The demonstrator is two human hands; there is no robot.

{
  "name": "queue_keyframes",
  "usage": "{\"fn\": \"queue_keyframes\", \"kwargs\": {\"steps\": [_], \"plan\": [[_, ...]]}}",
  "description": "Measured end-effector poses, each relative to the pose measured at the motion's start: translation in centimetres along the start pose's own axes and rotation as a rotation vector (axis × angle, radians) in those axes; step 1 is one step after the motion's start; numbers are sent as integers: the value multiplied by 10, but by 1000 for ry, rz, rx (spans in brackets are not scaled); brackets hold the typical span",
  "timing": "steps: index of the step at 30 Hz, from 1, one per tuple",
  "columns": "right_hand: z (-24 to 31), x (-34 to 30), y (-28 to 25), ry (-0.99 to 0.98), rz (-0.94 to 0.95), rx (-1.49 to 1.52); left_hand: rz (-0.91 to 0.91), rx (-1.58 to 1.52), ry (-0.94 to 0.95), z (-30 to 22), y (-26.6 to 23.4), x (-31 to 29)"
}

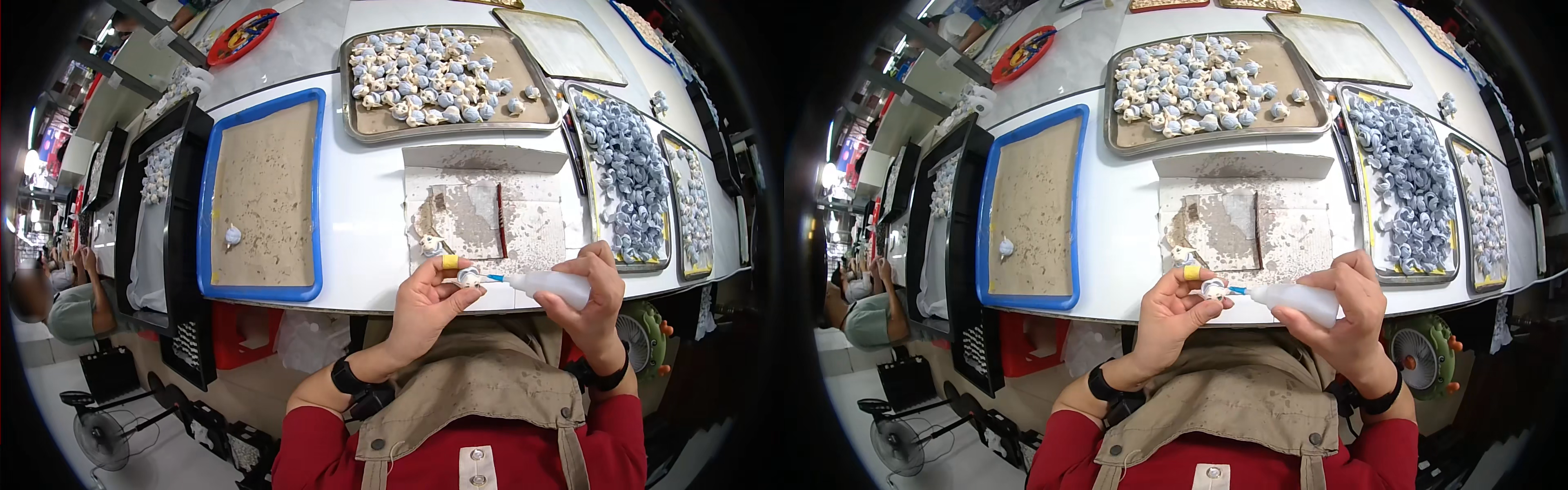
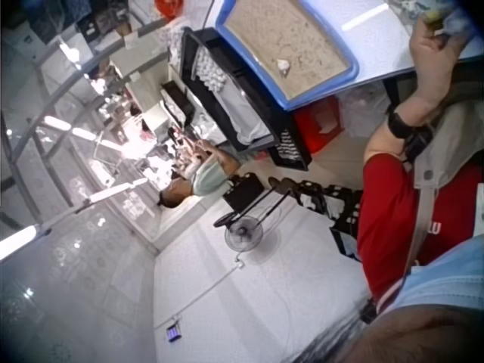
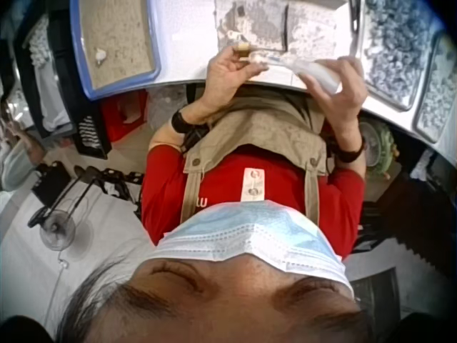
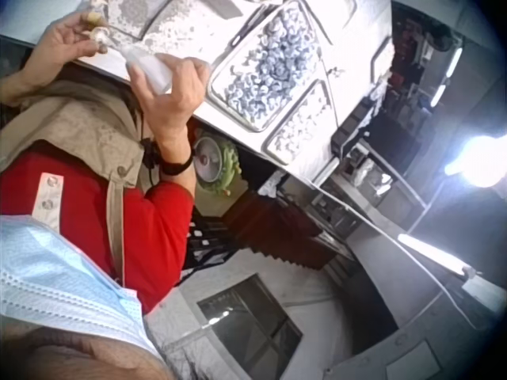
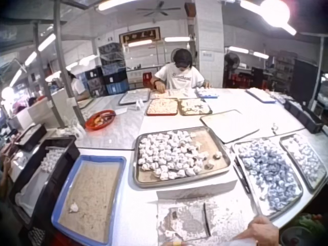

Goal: The person applies a small amount of white paste to small, round, white confectionery items using a squeeze bottle, then places a small blue decorative piece on top. The finished items are placed onto a tray. The person repeats this process for multiple items.

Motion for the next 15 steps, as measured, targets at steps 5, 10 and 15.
{"fn": "queue_keyframes", "kwargs": {"steps": [5, 10, 15], "plan": [[-1, 1, 0, 4, 17, -21, -6, 2, -30, 2, -1, 2], [-1, 3, 3, -6, 4, -17, -4, 2, -34, 4, -2, 3], [-1, 4, 7, -19, 34, -39, -10, -3, -34, 3, -4, 3]]}}
Point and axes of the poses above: each hand's wrist, its own x-axis towards the middle knuckle, its own y-axis out of the palm, z = x × y, the point moved 6 cm from there along x, towards the middle knuckle, and after that the axes turned 12 degrees about -x, right-handed, at the moved point
